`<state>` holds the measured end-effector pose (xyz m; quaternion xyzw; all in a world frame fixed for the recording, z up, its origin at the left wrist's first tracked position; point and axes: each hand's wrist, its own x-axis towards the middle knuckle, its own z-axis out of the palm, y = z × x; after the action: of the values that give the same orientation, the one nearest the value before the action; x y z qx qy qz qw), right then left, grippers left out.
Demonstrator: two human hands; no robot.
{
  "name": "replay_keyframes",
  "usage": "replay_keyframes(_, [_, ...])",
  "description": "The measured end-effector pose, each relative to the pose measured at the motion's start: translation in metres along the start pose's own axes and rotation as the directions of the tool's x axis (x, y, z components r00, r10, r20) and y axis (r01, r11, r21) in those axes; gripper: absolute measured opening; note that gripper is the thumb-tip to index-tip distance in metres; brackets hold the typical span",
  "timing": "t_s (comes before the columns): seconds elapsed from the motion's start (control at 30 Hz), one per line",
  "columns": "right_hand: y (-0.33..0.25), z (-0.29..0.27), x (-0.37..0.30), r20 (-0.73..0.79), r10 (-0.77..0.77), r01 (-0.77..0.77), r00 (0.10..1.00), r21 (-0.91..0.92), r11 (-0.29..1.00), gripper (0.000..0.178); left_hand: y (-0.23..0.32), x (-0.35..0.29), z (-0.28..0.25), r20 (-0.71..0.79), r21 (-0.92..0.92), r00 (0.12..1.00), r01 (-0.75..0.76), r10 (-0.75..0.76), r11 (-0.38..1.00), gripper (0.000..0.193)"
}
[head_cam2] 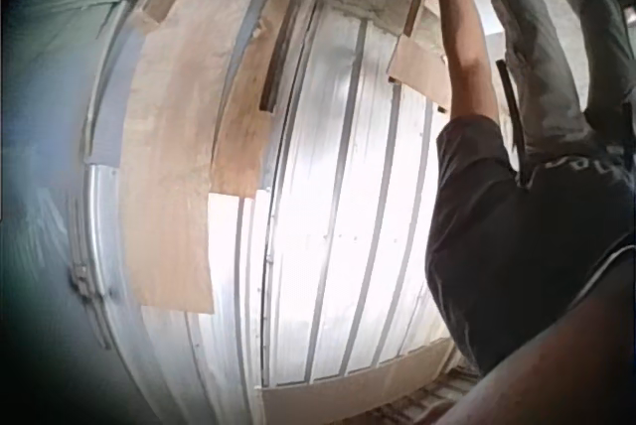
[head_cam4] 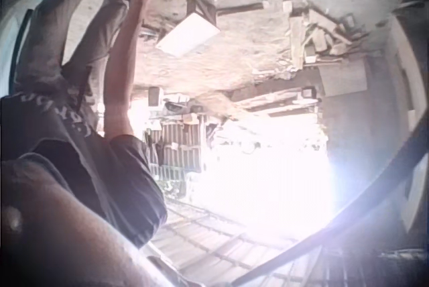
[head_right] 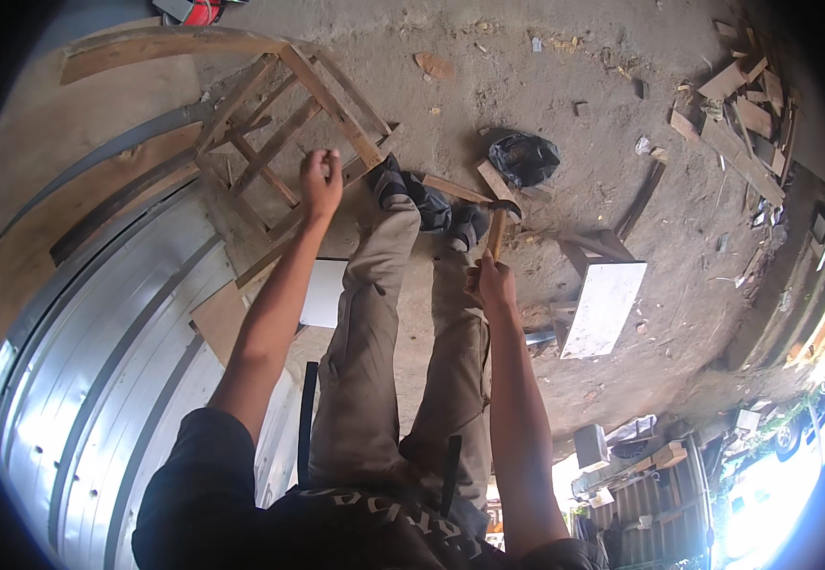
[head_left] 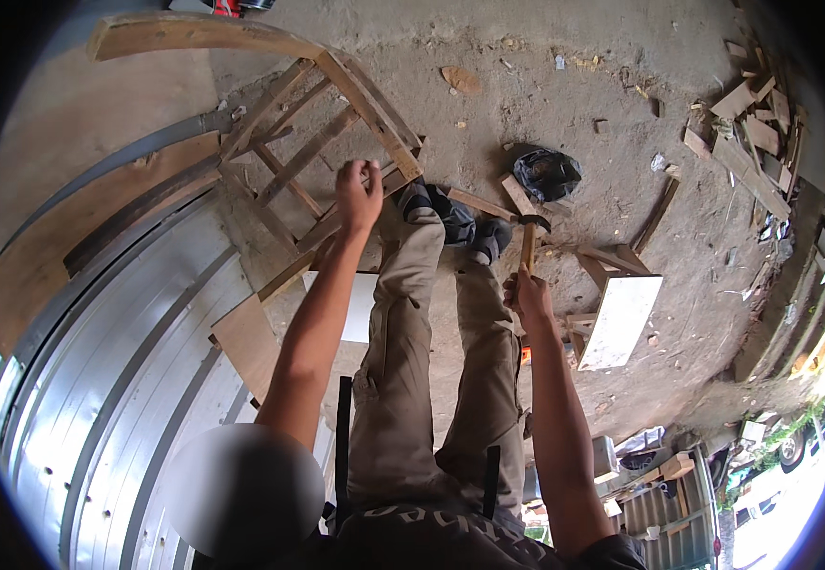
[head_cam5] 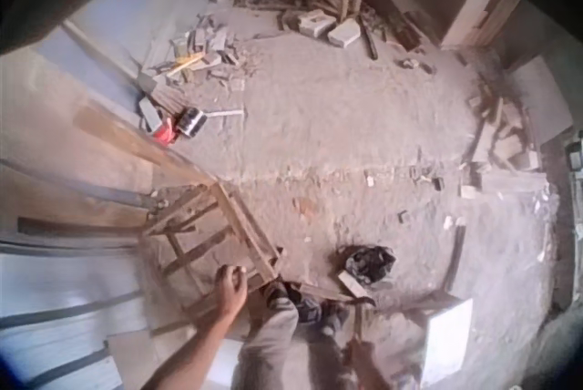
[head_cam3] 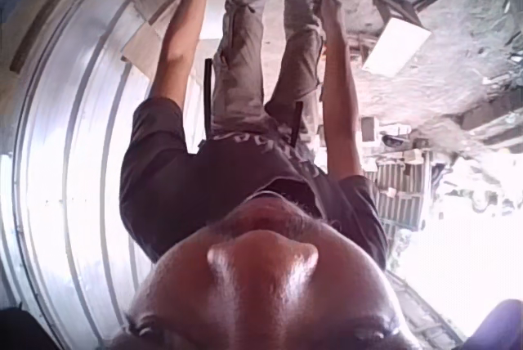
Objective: The person assembles a wooden frame by hand, positioning and hammering nails into joints. They repeatedly adjust the frame, hammer different sections, and reposition the structure to secure connections.
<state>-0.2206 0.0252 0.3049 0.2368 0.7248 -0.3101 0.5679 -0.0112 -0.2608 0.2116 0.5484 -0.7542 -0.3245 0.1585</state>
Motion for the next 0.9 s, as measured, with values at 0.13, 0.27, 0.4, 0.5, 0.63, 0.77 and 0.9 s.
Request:
replay_keyframes(0.13, [0.01, -0.012, 0.005, 0.07, -0.033, 0.036, 0.997, -0.038, 0.999, 0.041, 0.027, -0.034, 0.026, -0.068, 0.249, 0.997, -0.013, 0.031, 0.969, 0.04])
replay_keyframes(0.27, [0.021, -0.042, 0.006, 0.092, -0.089, 0.104, 0.992, -0.177, 0.979, 0.042, 0.052, -0.001, 0.041, 0.005, 0.203, 0.96, 0.274, -0.281, 0.94, 0.053])
replay_keyframes(0.4, [0.033, -0.076, 0.021, 0.077, -0.106, 0.123, 0.991, -0.267, 0.956, 0.042, 0.044, 0.041, 0.058, 0.031, -0.161, 0.879, 0.474, -0.476, 0.865, 0.051])
replay_keyframes(0.5, [0.047, -0.106, 0.036, 0.032, -0.094, 0.099, 0.995, -0.263, 0.96, 0.042, 0.038, 0.049, 0.068, 0.137, -0.351, 0.832, 0.549, -0.538, 0.759, 0.045])
replay_keyframes(0.63, [0.056, -0.129, 0.042, -0.009, -0.069, 0.064, 0.998, -0.289, 0.955, 0.041, 0.019, 0.049, 0.063, 0.095, -0.285, 0.818, 0.568, -0.567, 0.772, 0.035])
replay_keyframes(0.77, [0.06, -0.146, 0.035, -0.026, -0.086, 0.073, 0.996, -0.332, 0.94, 0.043, 0.039, 0.047, 0.025, -0.088, -0.184, 0.765, 0.617, -0.638, 0.766, 0.033])
replay_keyframes(0.9, [0.055, -0.147, 0.033, 0.019, -0.129, 0.127, 0.991, -0.379, 0.917, 0.043, 0.054, 0.056, -0.035, -0.096, -0.264, 0.77, 0.591, -0.631, 0.762, 0.032])
